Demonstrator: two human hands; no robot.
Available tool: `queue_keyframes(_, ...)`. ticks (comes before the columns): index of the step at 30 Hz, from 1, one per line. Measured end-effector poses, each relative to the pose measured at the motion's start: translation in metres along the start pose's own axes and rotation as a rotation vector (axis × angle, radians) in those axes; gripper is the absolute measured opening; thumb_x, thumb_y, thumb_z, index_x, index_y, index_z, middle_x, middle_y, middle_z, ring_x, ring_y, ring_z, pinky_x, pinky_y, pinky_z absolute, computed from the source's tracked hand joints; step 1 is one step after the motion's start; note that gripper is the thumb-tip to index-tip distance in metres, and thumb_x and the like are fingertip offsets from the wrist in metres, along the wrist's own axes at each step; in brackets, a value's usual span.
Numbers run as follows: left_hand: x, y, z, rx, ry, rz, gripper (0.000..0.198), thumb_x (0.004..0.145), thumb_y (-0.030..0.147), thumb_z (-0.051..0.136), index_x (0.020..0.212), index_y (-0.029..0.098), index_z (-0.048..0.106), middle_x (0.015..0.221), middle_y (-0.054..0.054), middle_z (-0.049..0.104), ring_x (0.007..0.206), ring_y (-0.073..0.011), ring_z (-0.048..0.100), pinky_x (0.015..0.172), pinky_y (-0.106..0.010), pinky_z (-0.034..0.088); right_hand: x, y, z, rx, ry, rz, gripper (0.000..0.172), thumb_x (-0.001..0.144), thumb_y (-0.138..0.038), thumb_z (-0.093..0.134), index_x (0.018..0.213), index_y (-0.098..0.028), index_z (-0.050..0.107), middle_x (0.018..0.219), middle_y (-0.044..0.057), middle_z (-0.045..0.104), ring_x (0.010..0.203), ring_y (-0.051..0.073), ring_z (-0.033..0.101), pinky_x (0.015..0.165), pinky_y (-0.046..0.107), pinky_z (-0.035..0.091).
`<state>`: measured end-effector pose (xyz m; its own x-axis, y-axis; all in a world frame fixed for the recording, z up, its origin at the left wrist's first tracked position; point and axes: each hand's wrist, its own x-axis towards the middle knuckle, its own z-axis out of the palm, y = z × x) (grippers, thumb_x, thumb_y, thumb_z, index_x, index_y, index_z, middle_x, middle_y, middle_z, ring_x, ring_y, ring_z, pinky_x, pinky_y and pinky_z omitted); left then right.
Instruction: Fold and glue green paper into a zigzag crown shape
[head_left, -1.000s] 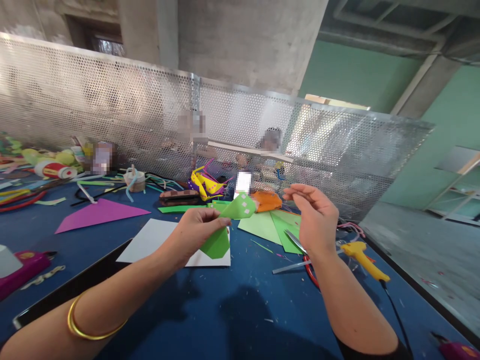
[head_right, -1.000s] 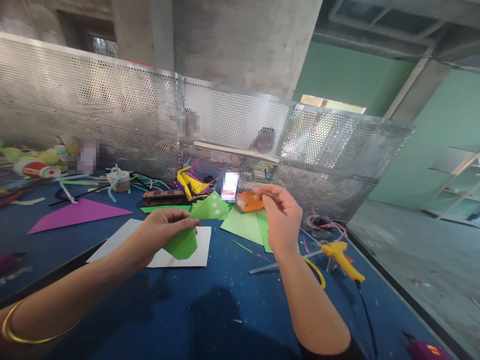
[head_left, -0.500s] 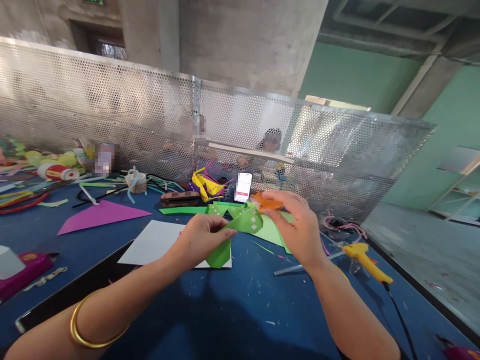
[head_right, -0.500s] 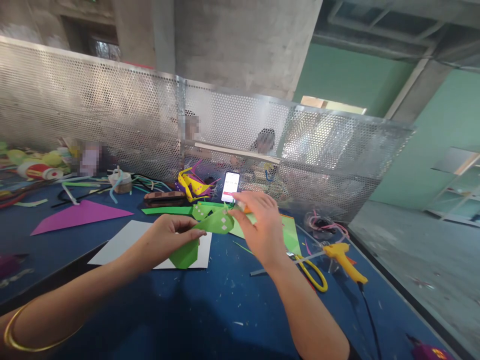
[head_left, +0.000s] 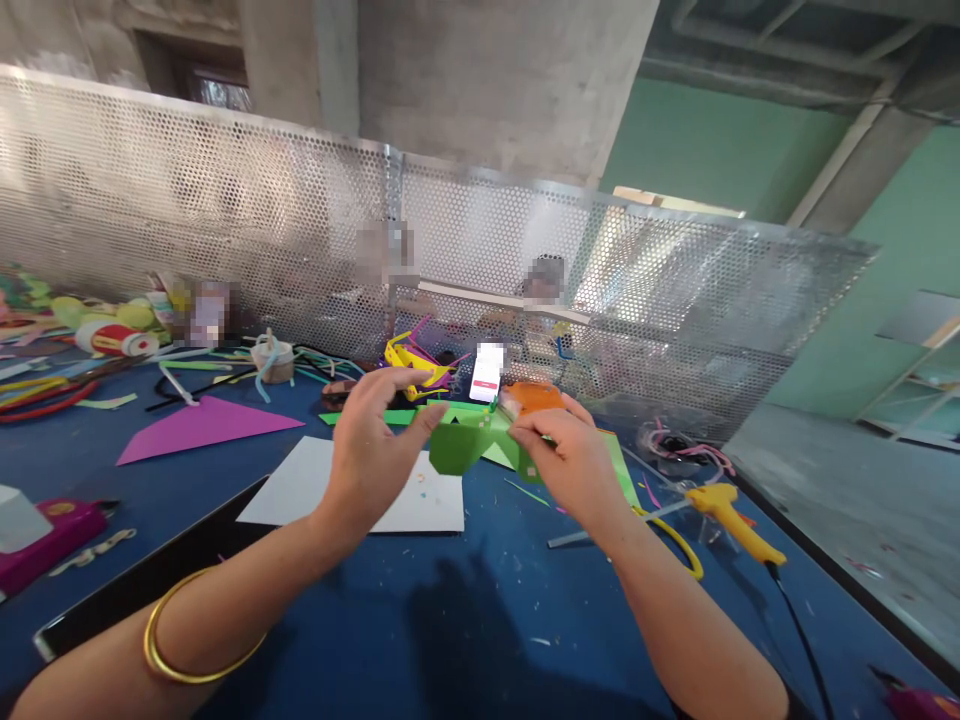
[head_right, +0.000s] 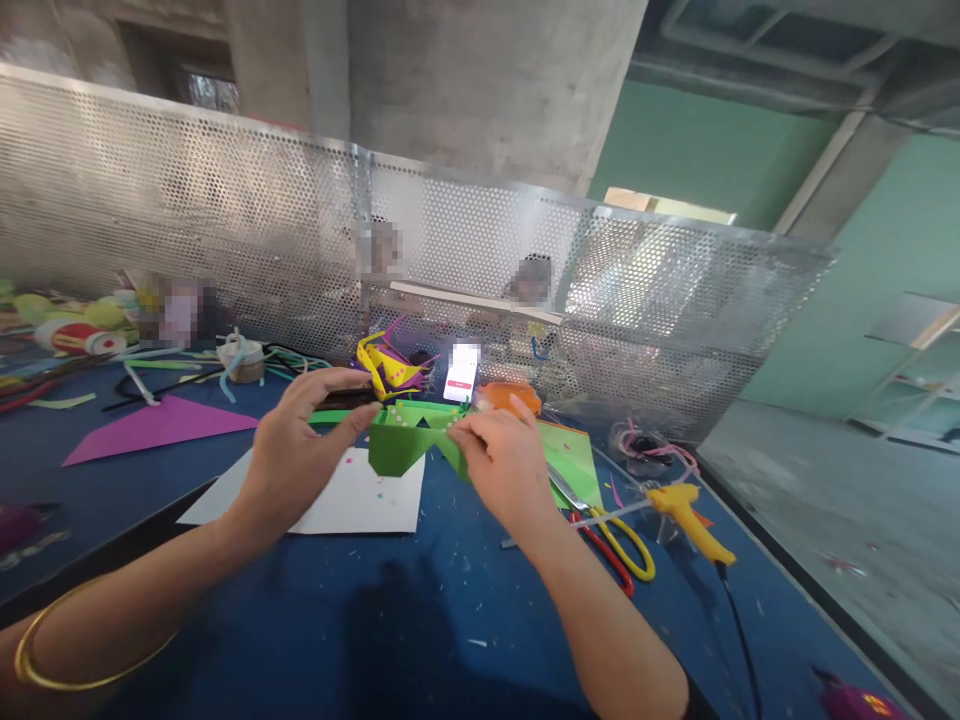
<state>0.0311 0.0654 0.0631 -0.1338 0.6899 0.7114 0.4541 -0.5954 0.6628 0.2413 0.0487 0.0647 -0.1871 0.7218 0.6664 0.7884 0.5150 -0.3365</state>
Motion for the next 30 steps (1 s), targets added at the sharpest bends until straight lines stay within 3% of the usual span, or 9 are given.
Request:
queue_keyframes(2,0.002,-0.002,0.000,-0.170,0.069,-0.177,0.022,0.080,0.042,0.065,0.085,0.021,0.066,0.091,-0.004,0.069,0.093,-0.0214,0.062,0.087,-0.034,0.047,0.002,0.005,-0.002,0.050,0.034,0.094,0.022,0.091,-0.030,0.053,0.075,-0.023,0.066,0.078,-0.004,0.072,0.070,0.014,0.061,0.111,0.049,0.027)
queue_keyframes(5,-0.001,0.000,0.003,-0.404,-0.063,-0.463,0.030,0.079,0.049,0.066,0.072,0.019,0.063,0.074,-0.002,0.066,0.078,-0.0179,0.061,0.072,-0.028,0.047,0.004,0.007,-0.003,0.103,0.061,0.168,0.026,0.089,-0.033,0.051,0.071,-0.023,0.065,0.065,-0.005,0.066,0.059,0.012,0.054,0.111,0.050,0.028)
queue_keyframes(7,-0.006,0.003,0.006,-0.493,-0.180,-0.600,0.033,0.075,0.050,0.070,0.076,0.018,0.063,0.074,-0.002,0.067,0.076,-0.0168,0.063,0.069,-0.026,0.047,0.004,0.006,-0.003,0.136,0.086,0.185,0.026,0.088,-0.034,0.051,0.069,-0.022,0.065,0.062,-0.005,0.064,0.058,0.012,0.053,0.111,0.050,0.028)
queue_keyframes(9,-0.009,0.005,0.008,-0.569,-0.226,-0.677,0.040,0.070,0.048,0.076,0.090,0.016,0.062,0.076,-0.002,0.070,0.076,-0.0167,0.066,0.070,-0.026,0.048,0.004,0.005,-0.001,0.164,0.109,0.198,0.026,0.087,-0.035,0.052,0.069,-0.023,0.066,0.063,-0.005,0.064,0.059,0.013,0.054,0.110,0.050,0.029)
queue_keyframes(14,-0.013,0.008,0.011,-0.599,-0.153,-0.655,0.061,0.069,0.037,0.079,0.121,0.016,0.054,0.075,-0.002,0.074,0.068,-0.0157,0.069,0.067,-0.025,0.049,0.003,0.004,0.007,0.230,0.103,0.268,0.024,0.085,-0.037,0.054,0.072,-0.023,0.069,0.070,0.000,0.067,0.068,0.018,0.058,0.089,0.044,0.044)
queue_keyframes(17,-0.013,0.007,0.012,-0.573,-0.148,-0.624,0.068,0.069,0.033,0.078,0.131,0.019,0.055,0.074,0.000,0.075,0.066,-0.0138,0.067,0.063,-0.023,0.049,0.001,0.004,0.013,0.251,0.081,0.293,0.023,0.085,-0.037,0.054,0.075,-0.022,0.069,0.075,0.002,0.068,0.073,0.020,0.058,0.076,0.037,0.044)
queue_keyframes(24,-0.013,0.002,0.013,-0.601,-0.205,-0.632,0.063,0.070,0.038,0.078,0.127,0.018,0.063,0.083,-0.003,0.075,0.076,-0.0158,0.067,0.054,-0.019,0.045,0.000,0.003,0.020,0.284,0.080,0.261,0.021,0.085,-0.032,0.055,0.074,-0.021,0.069,0.070,0.002,0.065,0.072,0.018,0.056,0.069,0.032,0.042)
queue_keyframes(27,-0.012,0.004,0.013,-0.591,-0.185,-0.629,0.064,0.066,0.033,0.080,0.126,0.020,0.064,0.076,-0.001,0.073,0.075,-0.0157,0.065,0.050,-0.018,0.045,0.001,0.002,0.020,0.268,0.097,0.260,0.020,0.085,-0.030,0.057,0.075,-0.021,0.071,0.073,0.002,0.068,0.073,0.018,0.058,0.069,0.032,0.045)
queue_keyframes(30,-0.010,0.005,0.013,-0.613,-0.151,-0.648,0.064,0.064,0.026,0.081,0.125,0.021,0.064,0.075,0.000,0.073,0.073,-0.0141,0.063,0.050,-0.017,0.047,0.006,0.005,0.011,0.260,0.025,0.225,0.021,0.088,-0.033,0.055,0.083,-0.023,0.072,0.081,0.001,0.072,0.076,0.017,0.063,0.072,0.031,0.048)
